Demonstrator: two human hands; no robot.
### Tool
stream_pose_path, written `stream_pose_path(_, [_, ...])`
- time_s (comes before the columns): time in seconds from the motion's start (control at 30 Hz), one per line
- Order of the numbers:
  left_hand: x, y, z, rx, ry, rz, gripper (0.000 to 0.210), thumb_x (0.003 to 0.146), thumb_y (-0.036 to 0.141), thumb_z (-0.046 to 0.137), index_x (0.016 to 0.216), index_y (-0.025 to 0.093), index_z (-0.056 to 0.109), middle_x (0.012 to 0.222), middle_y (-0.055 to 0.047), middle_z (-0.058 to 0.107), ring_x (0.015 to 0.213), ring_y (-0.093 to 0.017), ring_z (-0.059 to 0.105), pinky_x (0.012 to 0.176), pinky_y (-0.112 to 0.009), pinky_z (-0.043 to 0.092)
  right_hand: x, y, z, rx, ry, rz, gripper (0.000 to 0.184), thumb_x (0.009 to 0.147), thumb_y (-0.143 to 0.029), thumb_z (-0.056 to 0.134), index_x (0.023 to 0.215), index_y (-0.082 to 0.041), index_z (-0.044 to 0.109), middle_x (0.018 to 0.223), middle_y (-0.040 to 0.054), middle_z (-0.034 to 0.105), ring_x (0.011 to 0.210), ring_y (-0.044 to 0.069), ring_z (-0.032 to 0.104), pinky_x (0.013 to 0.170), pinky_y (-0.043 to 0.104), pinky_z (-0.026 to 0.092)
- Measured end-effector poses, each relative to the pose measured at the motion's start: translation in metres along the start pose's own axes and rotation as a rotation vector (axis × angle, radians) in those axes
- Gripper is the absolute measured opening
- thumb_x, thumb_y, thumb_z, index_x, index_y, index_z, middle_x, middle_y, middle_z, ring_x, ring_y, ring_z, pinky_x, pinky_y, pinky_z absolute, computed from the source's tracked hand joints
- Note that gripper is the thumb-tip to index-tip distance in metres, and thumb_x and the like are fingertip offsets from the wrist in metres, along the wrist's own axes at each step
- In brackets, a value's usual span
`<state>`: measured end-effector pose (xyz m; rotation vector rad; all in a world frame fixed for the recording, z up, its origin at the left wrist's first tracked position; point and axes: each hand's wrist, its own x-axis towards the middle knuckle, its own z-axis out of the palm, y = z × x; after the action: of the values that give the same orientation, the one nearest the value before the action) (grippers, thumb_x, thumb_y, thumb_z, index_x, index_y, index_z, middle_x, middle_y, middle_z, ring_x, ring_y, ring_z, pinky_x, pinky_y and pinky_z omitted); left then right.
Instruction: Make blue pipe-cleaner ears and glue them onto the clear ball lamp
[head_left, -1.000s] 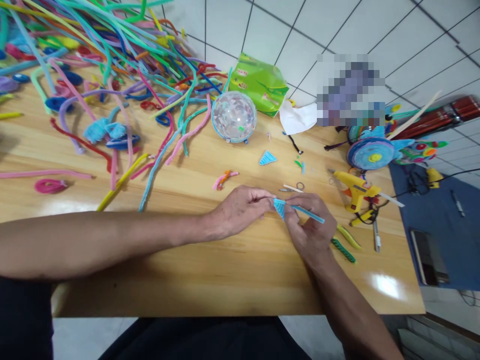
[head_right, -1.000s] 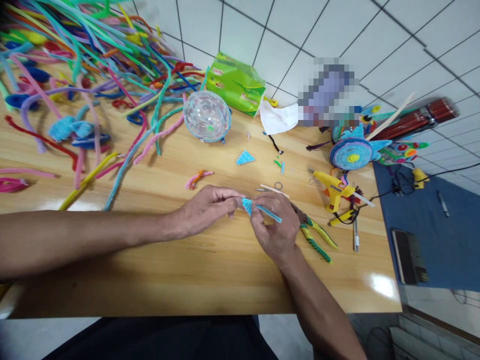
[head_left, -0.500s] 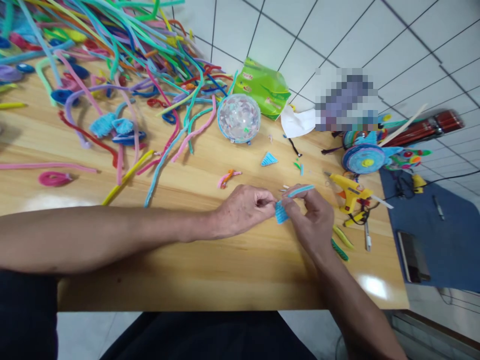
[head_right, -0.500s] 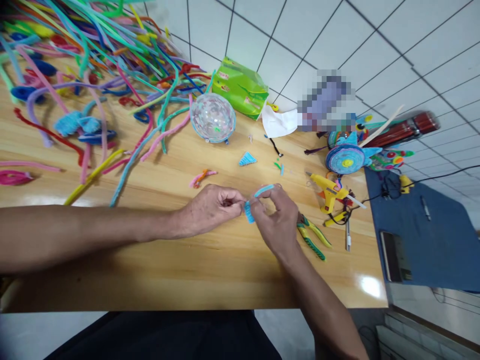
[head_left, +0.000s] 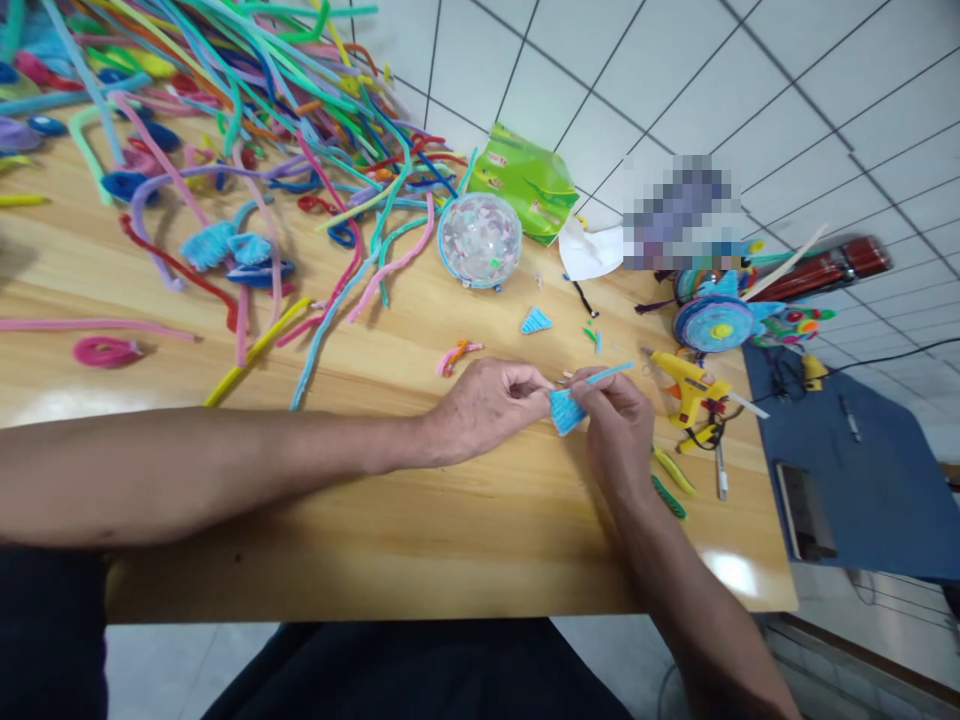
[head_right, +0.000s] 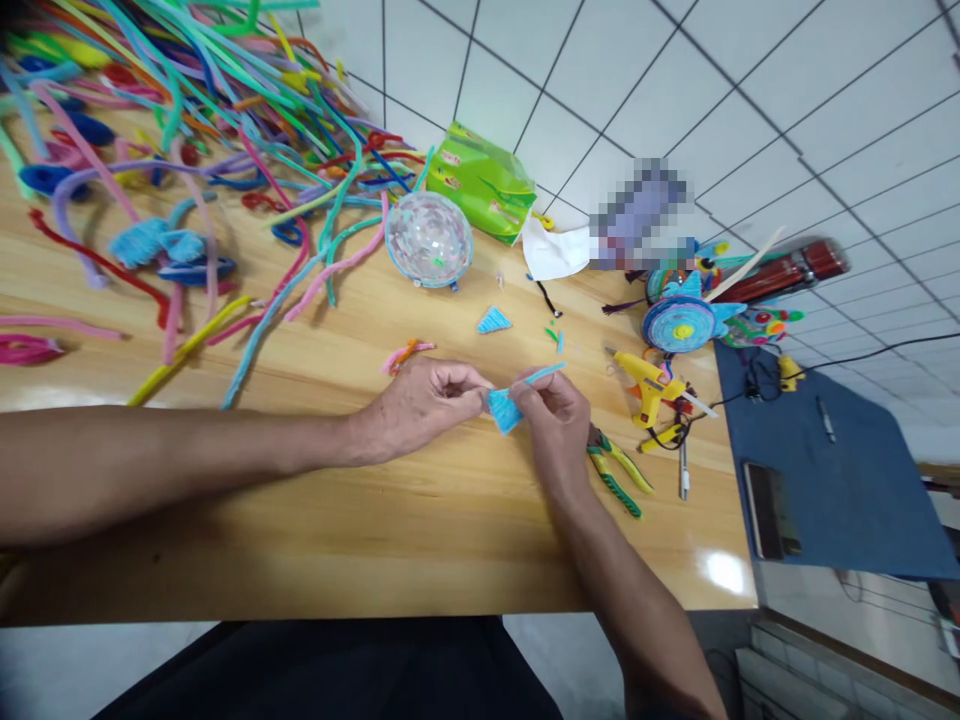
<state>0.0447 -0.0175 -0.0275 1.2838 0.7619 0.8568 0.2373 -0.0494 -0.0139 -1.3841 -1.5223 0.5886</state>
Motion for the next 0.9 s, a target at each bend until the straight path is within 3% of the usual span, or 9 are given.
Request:
stream_pose_path(0.07, [0.001,-0.001,0.000,-0.014,0.008,-0.031,0.026,0.086,0.040,0.067,0.084,0.015,0.077,0.073,0.000,0.068,0.067,-0.011,0.053,0.064,-0.024,0.042,-0.008,0.001,0.000,-0.059,0.050,-0.079,0.013,0.092,-0.023,0.072,0.080,-0.024,0.068,0.085,0.0001,0.074,0.078,0.019,0.071,0.071,0.035,0.058])
stream_pose_path(0.2, [-0.005,-0.002,0.004,0.126,-0.038,-0.014,0.023,0.085,0.030,0.062,0.066,0.017,0.062,0.063,0.002,0.055,0.064,-0.011,0.047,0.060,-0.024,0.036,-0.010,-0.013,0.001,-0.327,0.002,-0.429,0.012,0.090,-0.018,0.077,0.087,-0.028,0.071,0.095,0.0020,0.079,0.088,0.023,0.074,0.085,0.043,0.061])
stream_pose_path(0.27, [-0.009,-0.001,0.005,0.165,-0.059,0.023,0.023,0.084,0.027,0.060,0.064,0.017,0.058,0.062,0.003,0.052,0.064,-0.010,0.045,0.059,-0.024,0.034,-0.003,-0.017,0.001,-0.311,-0.037,-0.397,0.012,0.091,-0.016,0.074,0.088,-0.027,0.069,0.096,0.0021,0.078,0.089,0.022,0.074,0.084,0.041,0.060])
stream_pose_path(0.4, [-0.007,-0.002,0.003,0.099,-0.048,-0.005,0.023,0.088,0.033,0.062,0.080,0.016,0.074,0.072,0.000,0.067,0.067,-0.012,0.054,0.063,-0.025,0.041,-0.002,-0.013,-0.001,-0.154,-0.025,-0.147,0.011,0.095,-0.018,0.068,0.086,-0.025,0.066,0.088,0.0002,0.073,0.083,0.019,0.072,0.075,0.034,0.058])
stream_pose_path(0.5, [0.000,-0.005,0.000,0.084,-0.032,-0.041,0.022,0.087,0.032,0.062,0.080,0.015,0.075,0.076,-0.002,0.071,0.070,-0.013,0.057,0.067,-0.025,0.043,-0.013,-0.014,-0.005,-0.195,-0.086,-0.335,0.011,0.094,-0.015,0.074,0.091,-0.026,0.072,0.091,0.0008,0.077,0.085,0.020,0.074,0.079,0.037,0.059])
stream_pose_path(0.6, [-0.001,-0.005,0.001,0.104,-0.083,-0.045,0.024,0.086,0.034,0.065,0.069,0.016,0.066,0.069,-0.001,0.063,0.069,-0.013,0.053,0.063,-0.025,0.040,-0.010,-0.020,-0.006,-0.274,-0.203,-0.505,0.018,0.093,-0.013,0.078,0.098,-0.029,0.077,0.092,0.0013,0.081,0.085,0.022,0.076,0.084,0.042,0.061])
stream_pose_path(0.7, [-0.007,-0.004,0.001,0.076,-0.146,-0.048,0.026,0.088,0.037,0.065,0.072,0.017,0.065,0.067,0.002,0.058,0.066,-0.011,0.049,0.063,-0.024,0.039,0.009,-0.021,-0.010,-0.262,-0.201,-0.380,0.008,0.099,-0.023,0.075,0.095,-0.029,0.079,0.089,0.0016,0.080,0.085,0.022,0.076,0.082,0.041,0.062])
stream_pose_path(0.8, [-0.008,-0.003,0.001,0.078,-0.133,-0.075,0.023,0.088,0.036,0.062,0.079,0.016,0.070,0.070,0.002,0.061,0.066,-0.011,0.051,0.063,-0.024,0.039,0.019,-0.018,-0.021,-0.230,-0.232,-0.214,0.015,0.104,-0.035,0.069,0.105,-0.026,0.080,0.087,0.0010,0.076,0.080,0.019,0.072,0.074,0.035,0.060])
stream_pose_path(0.9, [-0.003,-0.005,0.000,0.110,-0.096,-0.085,0.026,0.088,0.038,0.062,0.080,0.016,0.072,0.071,0.001,0.064,0.067,-0.011,0.052,0.063,-0.024,0.038,0.010,-0.023,-0.034,-0.227,-0.320,-0.257,0.016,0.100,-0.032,0.078,0.114,-0.027,0.079,0.088,-0.0010,0.077,0.074,0.016,0.072,0.072,0.031,0.060])
